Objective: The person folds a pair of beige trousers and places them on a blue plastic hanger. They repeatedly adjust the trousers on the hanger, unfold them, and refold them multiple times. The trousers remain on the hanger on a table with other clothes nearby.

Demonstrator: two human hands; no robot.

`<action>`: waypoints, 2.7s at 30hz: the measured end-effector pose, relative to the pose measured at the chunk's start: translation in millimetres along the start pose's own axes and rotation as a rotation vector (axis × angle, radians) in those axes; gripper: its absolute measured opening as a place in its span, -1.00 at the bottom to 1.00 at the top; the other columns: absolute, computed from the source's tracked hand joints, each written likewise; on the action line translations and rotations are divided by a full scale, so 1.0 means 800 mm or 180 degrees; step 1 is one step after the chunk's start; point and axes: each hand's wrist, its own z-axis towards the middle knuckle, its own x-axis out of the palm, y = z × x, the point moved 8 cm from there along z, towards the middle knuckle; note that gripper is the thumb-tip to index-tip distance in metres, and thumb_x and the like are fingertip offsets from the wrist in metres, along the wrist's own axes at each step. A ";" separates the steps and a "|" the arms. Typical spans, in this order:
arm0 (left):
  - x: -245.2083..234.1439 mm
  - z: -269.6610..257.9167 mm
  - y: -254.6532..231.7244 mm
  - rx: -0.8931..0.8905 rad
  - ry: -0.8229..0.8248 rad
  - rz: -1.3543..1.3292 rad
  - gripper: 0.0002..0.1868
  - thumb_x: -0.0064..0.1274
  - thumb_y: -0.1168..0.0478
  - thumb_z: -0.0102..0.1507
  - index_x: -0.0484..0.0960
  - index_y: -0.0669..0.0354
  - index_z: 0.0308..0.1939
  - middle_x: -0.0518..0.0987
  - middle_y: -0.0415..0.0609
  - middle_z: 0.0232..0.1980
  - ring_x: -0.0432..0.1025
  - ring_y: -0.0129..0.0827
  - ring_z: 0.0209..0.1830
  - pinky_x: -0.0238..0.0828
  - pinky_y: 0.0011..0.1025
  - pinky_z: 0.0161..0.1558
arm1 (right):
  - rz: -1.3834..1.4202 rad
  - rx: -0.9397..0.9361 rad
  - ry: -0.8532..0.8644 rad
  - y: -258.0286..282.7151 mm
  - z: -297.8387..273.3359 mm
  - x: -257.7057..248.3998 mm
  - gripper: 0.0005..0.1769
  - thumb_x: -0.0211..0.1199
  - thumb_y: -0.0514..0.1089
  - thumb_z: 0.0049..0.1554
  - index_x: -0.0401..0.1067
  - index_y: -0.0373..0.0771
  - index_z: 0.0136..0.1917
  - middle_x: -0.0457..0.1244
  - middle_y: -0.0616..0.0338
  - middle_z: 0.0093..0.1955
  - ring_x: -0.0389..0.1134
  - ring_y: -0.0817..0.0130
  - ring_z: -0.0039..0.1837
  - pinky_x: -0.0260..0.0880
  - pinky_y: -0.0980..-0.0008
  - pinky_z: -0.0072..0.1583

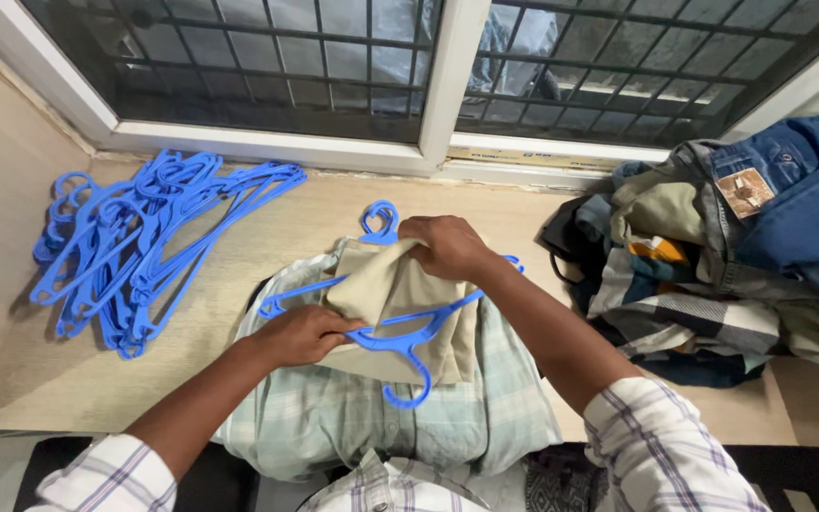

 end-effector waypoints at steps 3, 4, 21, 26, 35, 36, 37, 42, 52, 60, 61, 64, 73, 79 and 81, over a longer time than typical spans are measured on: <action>-0.021 -0.017 -0.003 0.0184 -0.0286 0.0070 -0.67 0.10 0.16 0.24 0.72 -0.13 0.09 0.70 -0.04 0.00 0.57 -0.08 -0.05 0.47 -0.18 -0.05 | 0.0541 -0.0647 0.0329 0.026 -0.012 -0.014 -0.52 0.30 -0.38 -0.06 0.49 -0.20 0.17 0.39 0.00 0.11 0.40 -0.10 0.12 0.41 0.06 0.12; -0.021 -0.023 0.002 0.0057 -0.0282 0.0112 -0.67 0.10 0.15 0.24 0.72 -0.14 0.08 0.70 -0.05 0.00 0.57 -0.08 -0.06 0.47 -0.17 -0.05 | 0.0638 -0.0728 0.0517 0.033 -0.018 -0.012 -0.51 0.30 -0.41 -0.06 0.49 -0.22 0.17 0.39 -0.03 0.08 0.40 -0.11 0.12 0.41 0.06 0.12; 0.024 0.013 0.035 0.0158 0.0344 0.0304 -0.66 0.17 0.08 0.21 0.73 -0.16 0.08 0.72 -0.07 -0.02 0.53 -0.13 0.05 0.20 -0.07 0.15 | 0.1112 0.0313 0.0058 -0.047 -0.012 0.019 -0.67 0.36 -0.18 0.14 0.41 -0.24 0.15 0.38 -0.01 0.05 0.42 0.05 0.09 0.41 0.18 0.13; 0.036 0.051 0.100 -0.0118 0.0823 0.0501 -0.66 0.30 0.01 0.13 0.77 -0.03 -0.05 0.73 -0.03 -0.04 0.59 -0.15 -0.04 0.43 -0.19 0.03 | 0.0422 0.0628 0.1873 -0.065 -0.023 0.110 -0.05 0.57 0.12 -0.20 0.23 -0.07 0.37 0.35 0.00 0.04 0.43 0.00 0.09 0.42 0.16 0.12; -0.002 0.099 0.098 -0.0061 0.0177 0.0368 -0.49 0.33 0.12 0.00 0.71 -0.08 0.07 0.69 -0.01 -0.05 0.57 -0.10 -0.06 0.49 -0.20 -0.03 | -0.0262 0.0166 0.0855 0.004 -0.047 0.154 -0.50 0.34 -0.18 -0.08 0.50 0.00 0.17 0.42 0.11 0.04 0.42 0.01 0.12 0.41 0.02 0.06; 0.010 0.102 0.090 -0.0026 0.0552 0.0361 -0.41 0.34 0.13 -0.02 0.68 -0.12 0.14 0.69 -0.02 -0.04 0.58 -0.12 -0.05 0.49 -0.20 -0.02 | -0.0223 0.0330 0.0868 -0.002 -0.048 0.146 -0.55 0.33 -0.20 -0.05 0.49 -0.02 0.15 0.41 0.08 0.01 0.41 -0.01 0.11 0.40 0.00 0.05; 0.007 0.103 0.090 -0.0239 0.0441 0.0353 -0.49 0.27 0.14 0.04 0.71 -0.16 0.11 0.70 -0.03 -0.04 0.58 -0.13 -0.05 0.49 -0.21 -0.01 | -0.0184 0.0494 0.0879 -0.009 -0.048 0.136 -0.60 0.31 -0.22 -0.02 0.49 -0.05 0.12 0.41 0.06 -0.03 0.40 -0.03 0.10 0.38 -0.02 0.05; 0.005 0.122 0.105 -0.0437 -0.0008 0.0263 -0.68 0.24 0.04 0.21 0.77 -0.19 0.05 0.73 -0.02 -0.05 0.60 -0.15 -0.05 0.50 -0.23 0.01 | 0.0787 -0.0403 0.0737 0.027 -0.055 0.069 -0.50 0.25 -0.37 -0.13 0.47 -0.13 0.12 0.39 0.03 -0.02 0.41 -0.07 0.05 0.39 0.06 0.01; 0.075 0.172 0.166 -0.0859 0.1361 -0.1504 -0.56 0.11 0.27 0.25 0.70 -0.18 0.21 0.65 -0.22 -0.15 0.43 -0.43 -0.29 0.44 -0.35 -0.23 | 0.1032 -0.1169 0.1127 0.079 -0.032 -0.025 -0.45 0.31 -0.41 -0.21 0.47 -0.21 0.10 0.39 0.02 0.03 0.41 -0.05 0.08 0.42 0.19 0.06; 0.040 0.122 0.172 -0.0036 0.0519 -0.0254 -0.69 0.03 0.16 0.30 0.70 0.05 0.10 0.71 0.05 0.04 0.58 -0.20 0.01 0.43 -0.25 0.07 | 0.1999 -0.0040 -0.0247 -0.014 -0.031 -0.071 -0.55 0.11 -0.51 -0.05 0.49 -0.29 0.09 0.39 0.14 0.02 0.38 0.39 0.14 0.41 0.34 0.15; 0.042 0.122 0.179 -0.0241 0.0489 -0.0207 -0.67 0.06 0.16 0.26 0.71 0.07 0.07 0.71 0.08 0.04 0.57 -0.16 0.03 0.42 -0.23 0.09 | 0.2108 0.0196 -0.0551 -0.035 -0.027 -0.073 -0.60 0.09 -0.51 0.00 0.49 -0.30 0.08 0.38 0.14 0.00 0.36 0.45 0.13 0.39 0.36 0.16; 0.062 0.130 0.198 -0.0586 0.0473 -0.0164 -0.62 0.17 0.14 0.16 0.70 0.15 0.04 0.70 0.16 0.07 0.55 -0.07 0.09 0.41 -0.19 0.15 | 0.1583 0.0301 -0.0695 -0.070 -0.001 -0.059 -0.64 0.10 -0.48 0.01 0.49 -0.31 0.06 0.39 0.06 -0.06 0.37 0.26 0.08 0.40 0.34 0.14; 0.045 0.137 0.251 -0.1114 -0.0453 0.0007 -0.66 0.17 0.01 0.19 0.74 0.03 -0.03 0.68 0.16 -0.01 0.57 0.04 0.00 0.48 -0.12 0.03 | -0.1525 0.0929 -0.1773 -0.135 0.051 -0.040 -0.12 0.53 -0.08 -0.32 0.40 -0.26 0.29 0.33 -0.18 0.19 0.37 -0.21 0.17 0.37 -0.32 0.11; -0.005 0.042 0.168 -0.1024 -0.1767 -0.0200 -0.72 0.20 -0.03 0.20 0.78 0.04 -0.19 0.69 0.10 -0.18 0.58 0.00 -0.13 0.48 -0.14 -0.05 | -0.0633 0.2151 -0.1638 -0.272 -0.097 0.030 -0.51 0.44 0.12 0.16 0.44 -0.19 0.20 0.36 0.00 0.16 0.40 0.04 0.20 0.43 0.12 0.20; -0.021 0.018 0.106 -0.0244 -0.2327 -0.0085 -0.75 0.19 0.03 0.19 0.75 0.10 -0.24 0.73 0.02 -0.19 0.61 -0.12 -0.14 0.51 -0.19 -0.03 | -0.0162 0.2464 -0.1125 -0.291 -0.150 0.081 -0.53 0.44 0.15 0.13 0.51 -0.14 0.17 0.39 0.05 0.19 0.44 0.10 0.18 0.45 0.19 0.23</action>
